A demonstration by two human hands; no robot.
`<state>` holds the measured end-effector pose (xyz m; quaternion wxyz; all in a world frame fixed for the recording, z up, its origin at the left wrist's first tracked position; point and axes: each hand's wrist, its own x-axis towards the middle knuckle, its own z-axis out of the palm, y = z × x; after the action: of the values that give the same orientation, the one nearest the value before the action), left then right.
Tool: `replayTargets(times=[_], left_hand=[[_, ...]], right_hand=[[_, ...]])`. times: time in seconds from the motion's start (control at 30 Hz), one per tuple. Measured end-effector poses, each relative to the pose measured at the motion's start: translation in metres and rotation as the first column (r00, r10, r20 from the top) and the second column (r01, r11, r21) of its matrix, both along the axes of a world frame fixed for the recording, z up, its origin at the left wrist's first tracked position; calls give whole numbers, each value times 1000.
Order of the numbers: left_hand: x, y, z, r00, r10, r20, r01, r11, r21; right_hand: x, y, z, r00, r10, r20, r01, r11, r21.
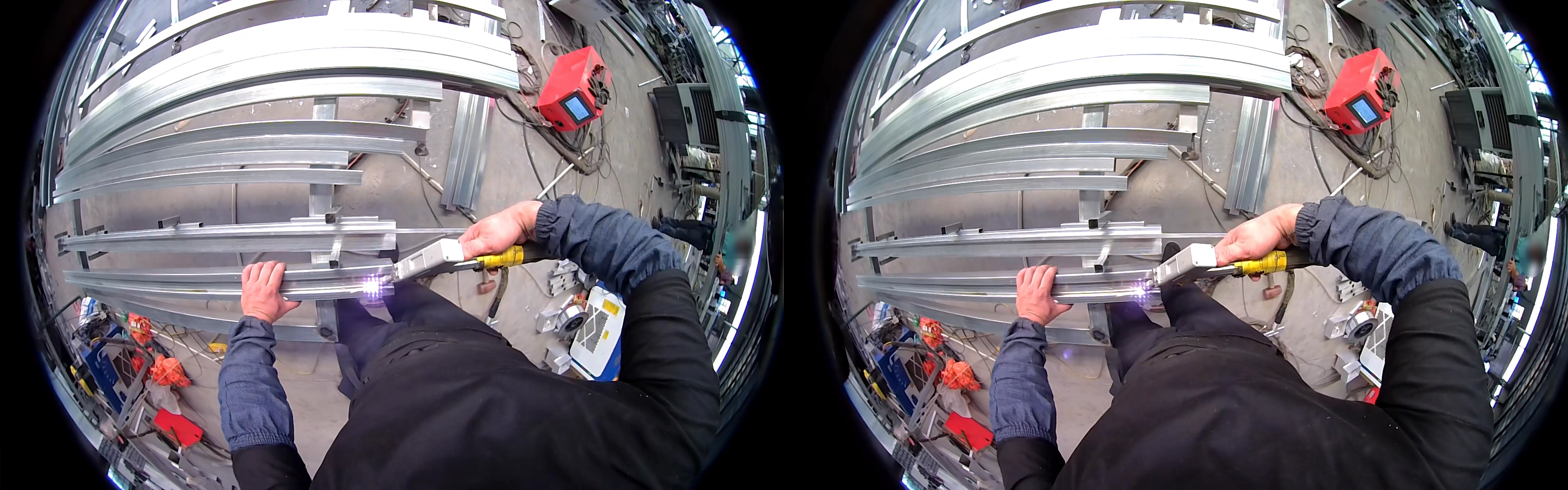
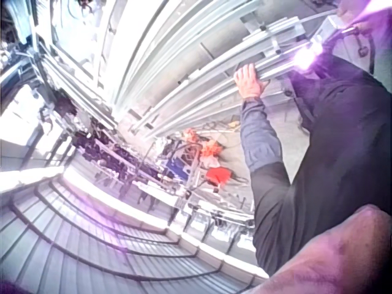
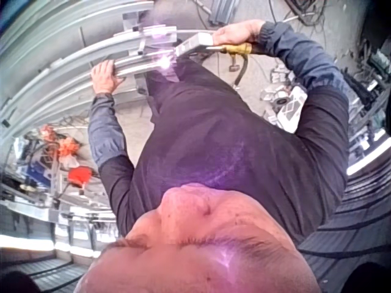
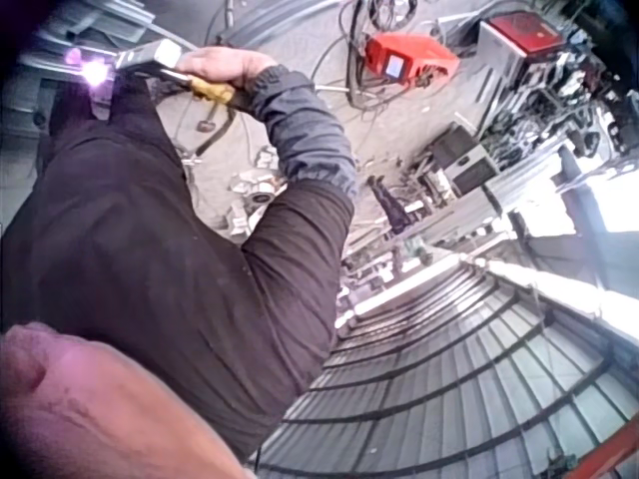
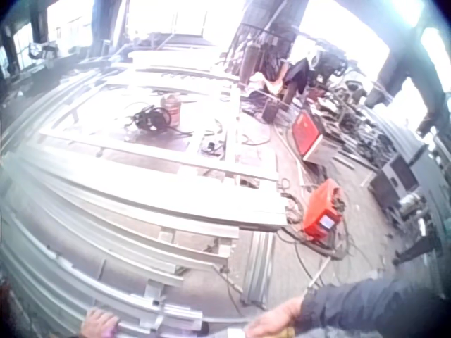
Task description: The person welds multiple aluminum frame sections using a handheld welding torch, creating visible sparks at each joint. They repeatedly position and align the metal bars on a workbench, then weld them in place.
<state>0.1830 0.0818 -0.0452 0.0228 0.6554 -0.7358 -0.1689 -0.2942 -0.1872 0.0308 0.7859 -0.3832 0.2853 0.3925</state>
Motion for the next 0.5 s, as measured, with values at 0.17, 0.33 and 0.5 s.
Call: replayTargets(times=[0.17,0.33,0.5], left_hand=[[-2,-1,-2,1000,4,-4,-4,1000,-20],[-1,0,-1,1000,4,-2,-4,1000,-8],[-2,0,0,1000,-2,-1,2,1000,-25]], right_hand=[[-2,2,0,999,13,50,-13,1000,-9],[-3,3,2,998,30,53,-30,1000,1],[-8,5,-1,998,17,64,-17,1000,-5]])
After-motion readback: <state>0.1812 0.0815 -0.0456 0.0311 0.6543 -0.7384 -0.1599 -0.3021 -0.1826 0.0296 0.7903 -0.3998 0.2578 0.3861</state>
